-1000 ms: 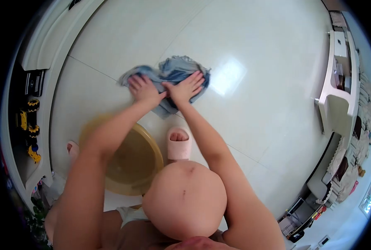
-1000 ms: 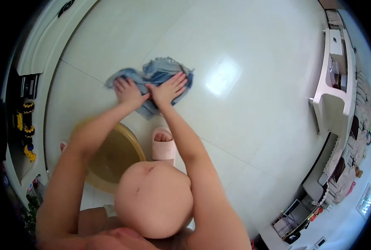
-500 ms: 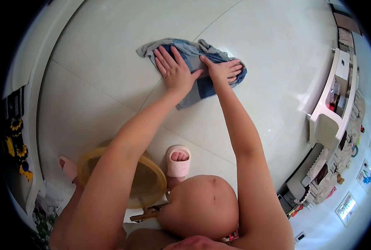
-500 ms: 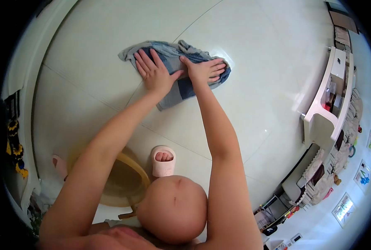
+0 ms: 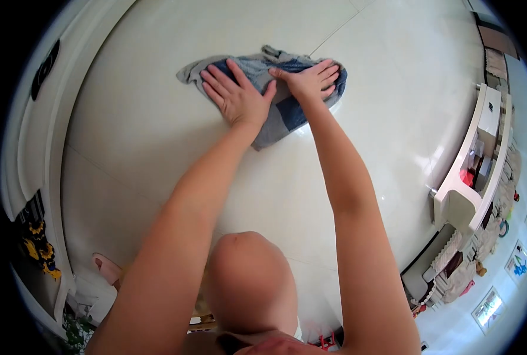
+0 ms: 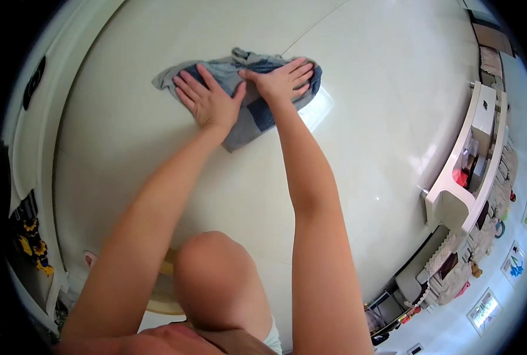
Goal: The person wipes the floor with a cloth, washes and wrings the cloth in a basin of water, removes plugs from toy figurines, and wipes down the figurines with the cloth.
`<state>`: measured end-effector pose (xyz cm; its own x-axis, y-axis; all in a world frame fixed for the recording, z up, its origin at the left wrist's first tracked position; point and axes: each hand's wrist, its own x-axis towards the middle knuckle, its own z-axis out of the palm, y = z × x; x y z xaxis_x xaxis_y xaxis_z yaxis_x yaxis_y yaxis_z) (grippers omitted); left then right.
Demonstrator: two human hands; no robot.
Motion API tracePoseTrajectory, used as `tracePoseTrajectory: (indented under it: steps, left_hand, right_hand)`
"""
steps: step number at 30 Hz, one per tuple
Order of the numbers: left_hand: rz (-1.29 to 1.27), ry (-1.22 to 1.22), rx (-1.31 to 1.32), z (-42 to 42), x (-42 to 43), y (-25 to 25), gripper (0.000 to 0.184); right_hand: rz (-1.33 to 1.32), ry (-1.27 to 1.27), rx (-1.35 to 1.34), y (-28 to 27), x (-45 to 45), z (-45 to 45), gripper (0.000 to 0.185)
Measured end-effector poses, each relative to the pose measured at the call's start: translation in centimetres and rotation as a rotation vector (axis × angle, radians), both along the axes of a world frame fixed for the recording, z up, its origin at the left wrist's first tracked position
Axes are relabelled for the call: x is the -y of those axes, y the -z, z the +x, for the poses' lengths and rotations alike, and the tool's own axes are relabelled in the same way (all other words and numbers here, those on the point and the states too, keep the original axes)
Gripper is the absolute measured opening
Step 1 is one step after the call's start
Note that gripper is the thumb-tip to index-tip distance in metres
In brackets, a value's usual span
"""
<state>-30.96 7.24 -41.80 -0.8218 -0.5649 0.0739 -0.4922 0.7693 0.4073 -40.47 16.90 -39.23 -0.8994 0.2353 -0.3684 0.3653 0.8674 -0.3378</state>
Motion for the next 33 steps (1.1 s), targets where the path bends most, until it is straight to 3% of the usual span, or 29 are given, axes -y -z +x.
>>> tracePoseTrajectory:
  steps: [8, 24, 28, 33]
  left_hand:
    - [-0.039, 0.063, 0.167, -0.7, -0.2, -0.1, 0.106]
    - [-0.055, 0.016, 0.082, -1.4, -0.4, 0.1, 0.098]
    - [-0.017, 0.118, -0.026, -6.8, -0.9, 0.3, 0.094]
    - [0.018, 0.053, -0.091, -16.0, -3.3, -0.6, 0.092]
  right_hand:
    - [0.021, -0.017, 0.067, -0.5, 0.2, -0.4, 0.156]
    - [0.041, -0.009, 0.073, -0.1, 0.6, -2.5, 0.159]
    - [0.043, 0.006, 0.052, -0.4, 0.4, -8.8, 0.16]
    - [0.11, -0.264, -0.058, 0.3, -0.6, -20.2, 0.16]
